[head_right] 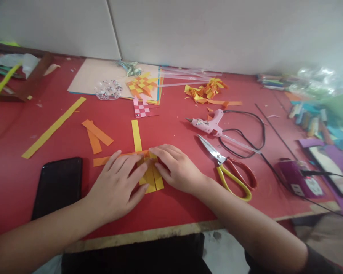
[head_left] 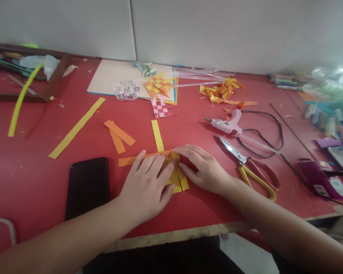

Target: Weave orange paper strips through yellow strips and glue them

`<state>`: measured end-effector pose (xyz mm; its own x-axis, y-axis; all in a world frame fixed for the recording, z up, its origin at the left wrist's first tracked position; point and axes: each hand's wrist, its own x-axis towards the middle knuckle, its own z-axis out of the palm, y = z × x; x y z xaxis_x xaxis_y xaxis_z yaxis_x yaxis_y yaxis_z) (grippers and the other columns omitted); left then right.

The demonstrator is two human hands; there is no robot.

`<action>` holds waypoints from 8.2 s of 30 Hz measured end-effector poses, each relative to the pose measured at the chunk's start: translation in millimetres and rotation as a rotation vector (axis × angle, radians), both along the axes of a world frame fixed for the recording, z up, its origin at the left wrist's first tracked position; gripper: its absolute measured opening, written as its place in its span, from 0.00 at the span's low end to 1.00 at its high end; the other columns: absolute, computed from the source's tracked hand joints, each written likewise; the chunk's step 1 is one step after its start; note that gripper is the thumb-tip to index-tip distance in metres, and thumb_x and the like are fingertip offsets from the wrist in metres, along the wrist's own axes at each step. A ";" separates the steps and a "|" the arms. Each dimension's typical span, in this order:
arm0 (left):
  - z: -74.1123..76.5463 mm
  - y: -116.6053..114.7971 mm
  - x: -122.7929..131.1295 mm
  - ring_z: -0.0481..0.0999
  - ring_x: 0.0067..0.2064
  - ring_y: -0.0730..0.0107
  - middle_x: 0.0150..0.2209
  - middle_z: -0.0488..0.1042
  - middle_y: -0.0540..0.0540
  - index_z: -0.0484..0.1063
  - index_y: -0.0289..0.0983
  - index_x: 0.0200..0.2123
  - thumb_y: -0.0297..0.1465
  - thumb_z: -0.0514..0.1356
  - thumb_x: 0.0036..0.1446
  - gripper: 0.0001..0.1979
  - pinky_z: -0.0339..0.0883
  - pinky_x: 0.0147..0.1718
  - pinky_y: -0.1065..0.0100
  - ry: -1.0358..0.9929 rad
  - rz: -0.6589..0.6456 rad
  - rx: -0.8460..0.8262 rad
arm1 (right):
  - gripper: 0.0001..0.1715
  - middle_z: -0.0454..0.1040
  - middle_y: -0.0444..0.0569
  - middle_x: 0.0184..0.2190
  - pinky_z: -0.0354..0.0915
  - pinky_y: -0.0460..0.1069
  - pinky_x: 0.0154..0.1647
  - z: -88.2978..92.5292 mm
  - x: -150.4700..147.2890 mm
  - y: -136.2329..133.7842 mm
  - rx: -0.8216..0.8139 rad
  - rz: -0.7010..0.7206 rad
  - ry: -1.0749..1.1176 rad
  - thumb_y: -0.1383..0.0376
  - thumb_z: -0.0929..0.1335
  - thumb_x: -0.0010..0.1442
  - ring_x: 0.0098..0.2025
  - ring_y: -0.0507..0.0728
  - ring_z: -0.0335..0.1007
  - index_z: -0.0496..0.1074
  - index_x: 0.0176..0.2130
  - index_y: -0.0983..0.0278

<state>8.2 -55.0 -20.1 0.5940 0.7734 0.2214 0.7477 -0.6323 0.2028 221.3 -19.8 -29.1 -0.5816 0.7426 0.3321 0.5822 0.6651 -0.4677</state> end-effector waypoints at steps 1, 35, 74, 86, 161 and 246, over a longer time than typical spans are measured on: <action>-0.1 0.0 0.0 0.69 0.52 0.50 0.53 0.71 0.36 0.71 0.34 0.55 0.36 0.52 0.62 0.21 0.55 0.59 0.43 -0.001 -0.001 -0.001 | 0.21 0.75 0.55 0.48 0.70 0.57 0.53 0.3 0.1 -0.2 -0.004 -0.001 0.001 0.72 0.64 0.63 0.51 0.59 0.71 0.64 0.55 0.64; -2.6 -2.6 1.6 0.68 0.55 0.50 0.57 0.70 0.35 0.68 0.31 0.58 0.36 0.50 0.65 0.23 0.50 0.61 0.42 0.049 -0.014 0.023 | 0.19 0.76 0.52 0.46 0.62 0.63 0.56 -0.8 3.7 1.6 0.029 -0.128 -0.106 0.65 0.67 0.60 0.56 0.65 0.63 0.66 0.51 0.62; -6.5 -2.1 3.8 0.68 0.52 0.51 0.52 0.72 0.35 0.70 0.29 0.55 0.35 0.52 0.61 0.23 0.58 0.50 0.53 0.061 0.012 0.056 | 0.35 0.58 0.57 0.58 0.76 0.48 0.41 6.5 -40.4 20.4 -0.577 -0.172 0.535 0.68 0.66 0.57 0.43 0.52 0.76 0.49 0.59 0.58; -7.9 -3.8 2.6 0.68 0.53 0.50 0.52 0.72 0.35 0.73 0.31 0.48 0.34 0.52 0.62 0.18 0.57 0.52 0.52 0.054 0.002 0.076 | 0.33 0.66 0.56 0.50 0.72 0.55 0.48 -3.6 -30.5 13.2 -0.318 -0.035 0.380 0.75 0.64 0.51 0.47 0.57 0.75 0.55 0.55 0.63; 0.2 31.4 -9.4 0.70 0.48 0.56 0.45 0.70 0.40 0.71 0.33 0.46 0.29 0.60 0.59 0.12 0.66 0.49 0.54 -0.244 0.122 -0.089 | 0.37 0.69 0.52 0.46 0.74 0.54 0.49 -9.6 -32.1 11.7 -0.248 -0.082 0.360 0.81 0.59 0.47 0.48 0.55 0.72 0.58 0.56 0.63; 10.3 9.6 -14.6 0.71 0.44 0.52 0.46 0.74 0.37 0.72 0.30 0.49 0.34 0.60 0.58 0.18 0.70 0.41 0.53 -0.019 0.064 0.026 | 0.12 0.73 0.52 0.41 0.71 0.49 0.44 3.8 -31.3 19.6 -0.119 -0.070 0.200 0.70 0.65 0.60 0.43 0.54 0.73 0.77 0.42 0.65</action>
<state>-6.5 -45.4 -9.7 0.5392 0.8034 0.2528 0.7827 -0.5888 0.2019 190.0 -0.2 -25.3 -0.4589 0.8196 0.3430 0.5128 0.5597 -0.6510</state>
